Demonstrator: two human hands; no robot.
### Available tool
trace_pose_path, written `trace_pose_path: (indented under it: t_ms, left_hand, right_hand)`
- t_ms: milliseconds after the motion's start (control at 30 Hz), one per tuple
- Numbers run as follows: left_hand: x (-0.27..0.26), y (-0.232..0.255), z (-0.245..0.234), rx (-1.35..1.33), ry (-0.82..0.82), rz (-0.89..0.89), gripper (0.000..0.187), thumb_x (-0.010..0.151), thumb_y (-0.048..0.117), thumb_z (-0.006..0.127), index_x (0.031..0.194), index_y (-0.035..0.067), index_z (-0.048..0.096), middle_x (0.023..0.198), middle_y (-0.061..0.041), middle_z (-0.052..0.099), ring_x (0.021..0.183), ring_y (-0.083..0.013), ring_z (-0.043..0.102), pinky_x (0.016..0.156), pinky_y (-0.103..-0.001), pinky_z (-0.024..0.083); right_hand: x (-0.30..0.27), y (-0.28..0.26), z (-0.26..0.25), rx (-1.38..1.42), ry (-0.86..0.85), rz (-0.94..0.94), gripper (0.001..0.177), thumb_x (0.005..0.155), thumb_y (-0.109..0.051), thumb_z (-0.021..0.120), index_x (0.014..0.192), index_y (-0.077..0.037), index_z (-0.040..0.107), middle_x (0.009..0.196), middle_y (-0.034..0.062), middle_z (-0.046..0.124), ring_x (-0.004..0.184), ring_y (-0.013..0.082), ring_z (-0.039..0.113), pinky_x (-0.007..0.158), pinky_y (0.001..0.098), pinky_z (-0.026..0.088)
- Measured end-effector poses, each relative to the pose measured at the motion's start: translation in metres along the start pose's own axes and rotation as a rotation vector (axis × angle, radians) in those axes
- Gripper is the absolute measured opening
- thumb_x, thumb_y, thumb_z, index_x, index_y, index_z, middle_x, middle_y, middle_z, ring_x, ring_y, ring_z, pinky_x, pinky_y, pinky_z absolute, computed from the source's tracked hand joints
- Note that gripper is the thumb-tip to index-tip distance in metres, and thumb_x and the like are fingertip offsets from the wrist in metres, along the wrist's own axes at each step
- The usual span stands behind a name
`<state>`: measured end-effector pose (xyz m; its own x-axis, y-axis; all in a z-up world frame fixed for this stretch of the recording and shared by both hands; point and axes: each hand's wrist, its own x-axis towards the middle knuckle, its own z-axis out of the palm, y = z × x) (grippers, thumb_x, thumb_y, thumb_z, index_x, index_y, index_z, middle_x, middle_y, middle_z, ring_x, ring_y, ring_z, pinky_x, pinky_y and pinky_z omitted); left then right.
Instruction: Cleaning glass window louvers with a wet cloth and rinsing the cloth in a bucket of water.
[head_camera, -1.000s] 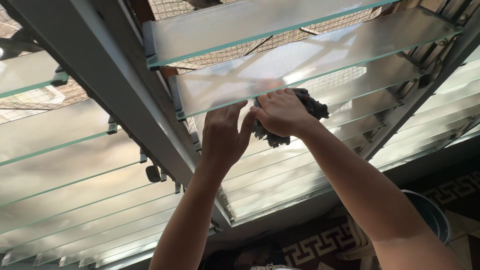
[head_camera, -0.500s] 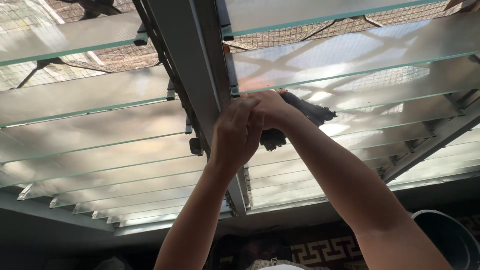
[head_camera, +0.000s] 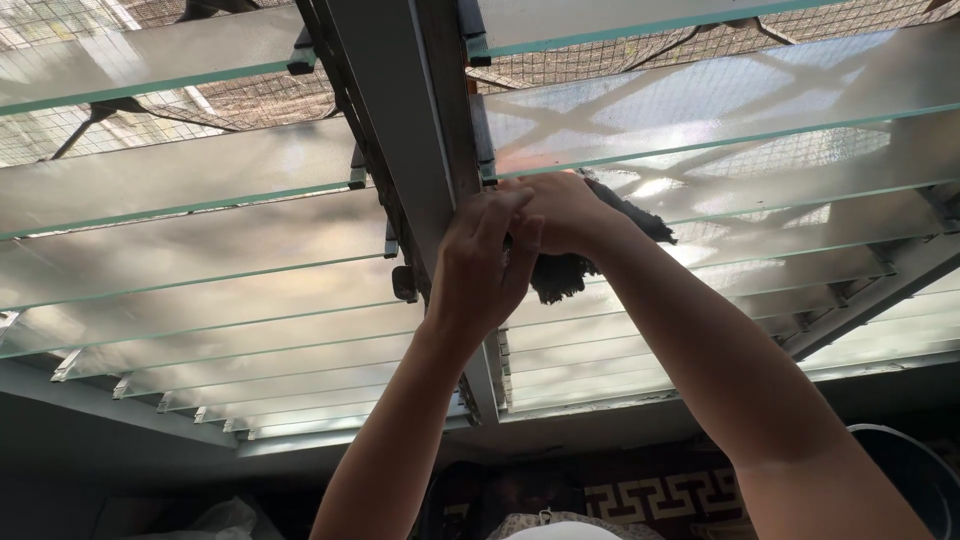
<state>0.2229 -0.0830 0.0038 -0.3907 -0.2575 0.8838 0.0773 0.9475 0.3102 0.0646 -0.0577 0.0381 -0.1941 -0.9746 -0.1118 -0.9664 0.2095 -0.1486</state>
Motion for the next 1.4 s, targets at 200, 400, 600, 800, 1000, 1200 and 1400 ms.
trace_pose_path:
  t_ms: [200, 400, 600, 800, 1000, 1200, 1400]
  left_hand:
    - [-0.004, 0.002, -0.004, -0.095, 0.002, -0.046, 0.025, 0.111, 0.026, 0.06, 0.124, 0.005, 0.061, 0.111, -0.015, 0.069, 0.106, -0.0304, 0.071, 0.094, -0.041, 0.059]
    - [-0.002, 0.001, 0.005, -0.076, 0.007, -0.039, 0.028, 0.112, 0.027, 0.057, 0.128, 0.005, 0.06, 0.12, -0.016, 0.07, 0.113, -0.0319, 0.072, 0.097, -0.04, 0.06]
    - [0.003, 0.002, 0.002, -0.118, 0.039, -0.151, 0.024, 0.112, 0.024, 0.058, 0.128, 0.007, 0.063, 0.121, -0.015, 0.073, 0.112, -0.0288, 0.076, 0.094, -0.038, 0.063]
    - [0.0, 0.005, -0.002, -0.164, 0.014, -0.144, 0.023, 0.113, 0.02, 0.057, 0.131, 0.006, 0.061, 0.124, -0.016, 0.071, 0.115, -0.0281, 0.075, 0.098, -0.038, 0.062]
    - [-0.006, 0.002, 0.005, -0.192, -0.015, -0.206, 0.023, 0.11, 0.021, 0.06, 0.128, 0.007, 0.062, 0.118, -0.014, 0.073, 0.109, -0.0242, 0.077, 0.096, -0.035, 0.063]
    - [-0.007, 0.0, 0.009, -0.162, -0.004, -0.198, 0.025, 0.109, 0.021, 0.061, 0.127, 0.004, 0.064, 0.122, -0.016, 0.072, 0.116, -0.0278, 0.074, 0.1, -0.039, 0.061]
    - [-0.009, -0.002, 0.008, -0.124, -0.04, -0.181, 0.025, 0.108, 0.022, 0.063, 0.127, 0.004, 0.063, 0.124, -0.016, 0.072, 0.119, -0.0296, 0.072, 0.101, -0.04, 0.06]
  right_hand:
    - [-0.002, 0.009, 0.04, 0.002, 0.45, -0.343, 0.049, 0.098, -0.042, 0.055, 0.133, -0.009, 0.06, 0.132, 0.0122, 0.063, 0.13, 0.0334, 0.053, 0.108, 0.0504, 0.038]
    - [-0.043, 0.003, 0.05, 0.039, 0.679, -0.514, 0.047, 0.091, -0.026, 0.07, 0.131, -0.004, 0.06, 0.133, 0.0154, 0.063, 0.132, 0.0328, 0.053, 0.115, 0.0519, 0.037]
    - [-0.063, 0.015, 0.061, 0.019, 0.776, -0.589, 0.033, 0.085, 0.005, 0.07, 0.115, -0.008, 0.065, 0.121, 0.0079, 0.072, 0.122, 0.0282, 0.067, 0.111, 0.0456, 0.052]
    - [-0.106, 0.037, 0.034, 0.425, 0.524, -0.547, 0.034, 0.087, 0.0, 0.07, 0.12, -0.01, 0.068, 0.124, 0.0099, 0.072, 0.11, 0.026, 0.072, 0.088, 0.0346, 0.063]
    - [-0.094, 0.106, 0.013, 1.45, 0.299, -0.2, 0.03, 0.099, -0.011, 0.065, 0.127, -0.002, 0.066, 0.109, 0.0132, 0.073, 0.092, 0.0227, 0.074, 0.077, 0.0371, 0.065]
    - [-0.061, 0.13, 0.003, 0.529, 0.662, 0.171, 0.029, 0.094, -0.021, 0.08, 0.109, 0.003, 0.07, 0.094, 0.0171, 0.073, 0.084, 0.0293, 0.072, 0.071, 0.043, 0.057]
    - [-0.091, 0.132, 0.009, 0.028, 0.528, 0.181, 0.045, 0.113, -0.042, 0.05, 0.119, -0.003, 0.072, 0.085, 0.02, 0.073, 0.089, 0.0384, 0.073, 0.097, 0.05, 0.054]
